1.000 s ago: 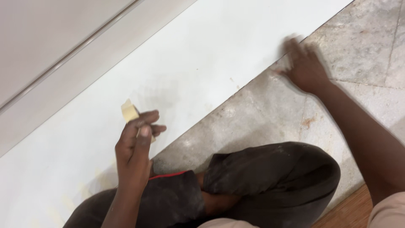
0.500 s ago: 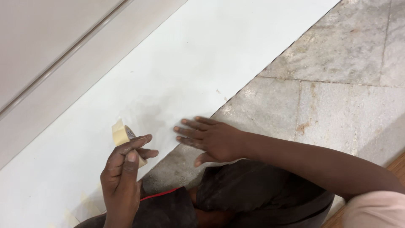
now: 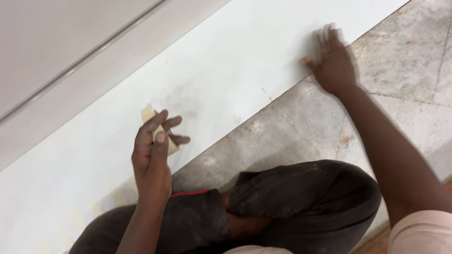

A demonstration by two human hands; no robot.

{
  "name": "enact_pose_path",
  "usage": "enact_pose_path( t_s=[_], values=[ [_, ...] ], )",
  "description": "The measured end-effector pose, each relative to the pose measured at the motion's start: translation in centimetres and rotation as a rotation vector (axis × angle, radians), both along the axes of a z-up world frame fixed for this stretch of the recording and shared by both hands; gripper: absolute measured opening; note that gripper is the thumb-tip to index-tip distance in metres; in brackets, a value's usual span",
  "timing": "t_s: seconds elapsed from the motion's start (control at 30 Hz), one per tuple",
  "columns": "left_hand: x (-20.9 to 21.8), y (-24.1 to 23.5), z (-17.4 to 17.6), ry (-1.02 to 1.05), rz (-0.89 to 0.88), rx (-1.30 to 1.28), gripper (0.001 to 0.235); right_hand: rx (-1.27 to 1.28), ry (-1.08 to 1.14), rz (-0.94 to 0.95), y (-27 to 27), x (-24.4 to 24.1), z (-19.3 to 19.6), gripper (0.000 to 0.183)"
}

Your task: The person sits on the floor and applies strips of masking tape along the edge of a white panel or cabinet. They repeatedly pull tape from the roll, press it down, and smooth it along the seam between the panel and the floor.

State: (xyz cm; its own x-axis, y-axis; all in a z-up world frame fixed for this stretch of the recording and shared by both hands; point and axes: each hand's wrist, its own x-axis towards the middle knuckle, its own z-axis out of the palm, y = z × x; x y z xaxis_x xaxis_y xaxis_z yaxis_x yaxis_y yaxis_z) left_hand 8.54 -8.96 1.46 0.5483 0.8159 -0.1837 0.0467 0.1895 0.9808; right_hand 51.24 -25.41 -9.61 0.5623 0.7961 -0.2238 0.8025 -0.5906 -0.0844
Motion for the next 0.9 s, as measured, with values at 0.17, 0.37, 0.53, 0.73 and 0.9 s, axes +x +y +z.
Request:
enact_pose_path(
  t_s=[0.17,0.37,0.53,0.73,0.9],
  values=[
    [-1.1,-0.2,0.1,-0.111,0.055,0.048,0.040,0.117,0.170,0.376,9.7,-16.1,-2.6,0.095],
    [-2.8,-0.1,0.4,-0.191,0.148,0.112,0.036,0.070,0.330,0.852,16.4,-32.9,-0.5,0.082],
    [-3.5,0.5,0.5,-0.107,0.214,0.074,0.035,0.095,0.223,0.992,16.3,-28.9,-0.4,0.089],
    [-2.5,0.3,0.9,-0.098,0.196,0.047,0.035,0.184,0.155,0.681,11.3,-12.7,-1.0,0.090],
    [-0.9,-0.1,0.1,-0.041,0.201,-0.009,0.039,0.091,-0.014,0.369,8.4,-1.5,-1.7,0.090]
  ],
)
